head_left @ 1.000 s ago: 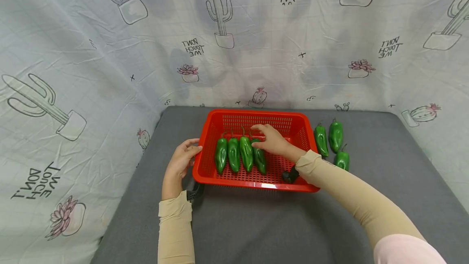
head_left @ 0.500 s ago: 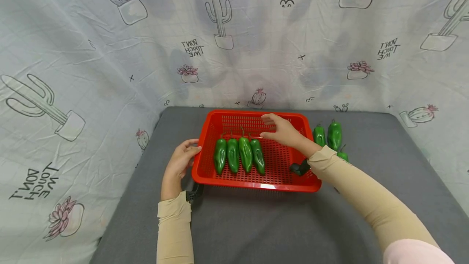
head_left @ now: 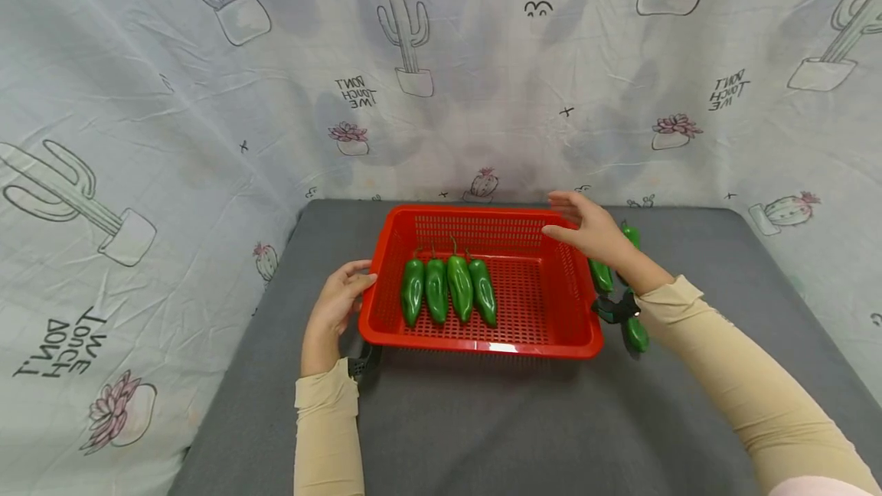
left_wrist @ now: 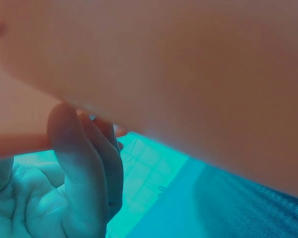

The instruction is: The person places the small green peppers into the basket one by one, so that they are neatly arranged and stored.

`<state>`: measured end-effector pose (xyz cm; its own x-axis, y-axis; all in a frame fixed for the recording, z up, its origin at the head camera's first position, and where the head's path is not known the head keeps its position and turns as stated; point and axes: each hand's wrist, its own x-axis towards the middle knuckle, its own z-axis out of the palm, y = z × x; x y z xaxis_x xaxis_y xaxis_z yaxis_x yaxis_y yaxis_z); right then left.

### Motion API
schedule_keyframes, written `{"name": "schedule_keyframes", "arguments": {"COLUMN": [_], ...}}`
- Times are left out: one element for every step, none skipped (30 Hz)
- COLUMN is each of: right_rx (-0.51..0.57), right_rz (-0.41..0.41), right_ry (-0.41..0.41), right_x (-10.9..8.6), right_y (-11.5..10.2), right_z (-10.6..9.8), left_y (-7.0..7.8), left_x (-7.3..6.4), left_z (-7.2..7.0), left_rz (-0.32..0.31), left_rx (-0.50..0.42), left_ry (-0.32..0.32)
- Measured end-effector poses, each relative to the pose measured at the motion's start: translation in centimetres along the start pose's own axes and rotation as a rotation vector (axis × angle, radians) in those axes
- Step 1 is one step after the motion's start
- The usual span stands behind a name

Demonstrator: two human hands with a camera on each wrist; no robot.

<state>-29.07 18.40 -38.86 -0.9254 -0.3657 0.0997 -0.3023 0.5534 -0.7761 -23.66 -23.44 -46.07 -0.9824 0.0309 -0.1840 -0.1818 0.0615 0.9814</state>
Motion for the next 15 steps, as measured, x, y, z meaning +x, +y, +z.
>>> {"name": "schedule_keyframes", "arguments": {"right_rx": [0.004, 0.014, 0.02, 0.024, 0.025, 0.024, 0.022, 0.018, 0.012, 0.005, -0.005, -0.007, -0.008, -0.01, -0.014], "right_rz": [0.001, 0.008, 0.016, 0.029, 0.043, 0.061, 0.085, 0.107, 0.125, 0.137, 0.15, 0.161, 0.168, 0.172, 0.175], "right_ry": [0.014, 0.03, 0.045, 0.055, 0.062, 0.069, 0.075, 0.08, 0.079, 0.078, 0.077, 0.079, 0.08, 0.081, 0.082], "right_x": [-0.4, -0.9, -1.4, -1.8, -2.3, -2.8, -3.3, -3.8, -4.3, -4.8, -5.4, -5.9, -6.4, -7.0, -7.6], "right_y": [0.2, 0.4, 0.7, 0.9, 1.2, 1.6, 2.0, 2.4, 2.9, 3.4, 4.0, 4.5, 5.1, 5.7, 6.2], "right_z": [-0.5, -1.0, -1.4, -1.8, -2.2, -2.5, -2.8, -3.0, -3.3, -3.5, -3.6, -3.6, -3.6, -3.5, -3.4], "left_y": [0.0, 0.1, 0.1, 0.2, 0.3, 0.4, 0.4, 0.4, 0.4, 0.4, 0.4, 0.4, 0.3, 0.3, 0.3], "left_x": [0.0, 0.0, 0.0, -0.1, -0.1, -0.1, -0.2, -0.2, -0.2, -0.2, -0.2, -0.2, -0.2, -0.2, -0.2], "left_z": [-0.1, -0.1, -0.1, -0.2, -0.2, -0.2, -0.1, -0.1, 0.0, 0.1, 0.1, 0.2, 0.3, 0.3, 0.4], "left_rz": [0.002, 0.004, 0.009, 0.012, 0.013, 0.013, 0.014, 0.012, 0.01, 0.007, 0.004, 0.002, 0.002, 0.001, 0.003], "left_rx": [-0.001, -0.004, -0.001, 0.0, 0.0, -0.001, 0.0, -0.002, -0.003, -0.009, -0.011, -0.011, -0.011, -0.012, -0.01], "left_ry": [0.0, 0.002, 0.003, 0.006, 0.006, 0.005, 0.003, 0.001, 0.0, 0.0, -0.002, -0.001, -0.002, -0.001, 0.0]}}
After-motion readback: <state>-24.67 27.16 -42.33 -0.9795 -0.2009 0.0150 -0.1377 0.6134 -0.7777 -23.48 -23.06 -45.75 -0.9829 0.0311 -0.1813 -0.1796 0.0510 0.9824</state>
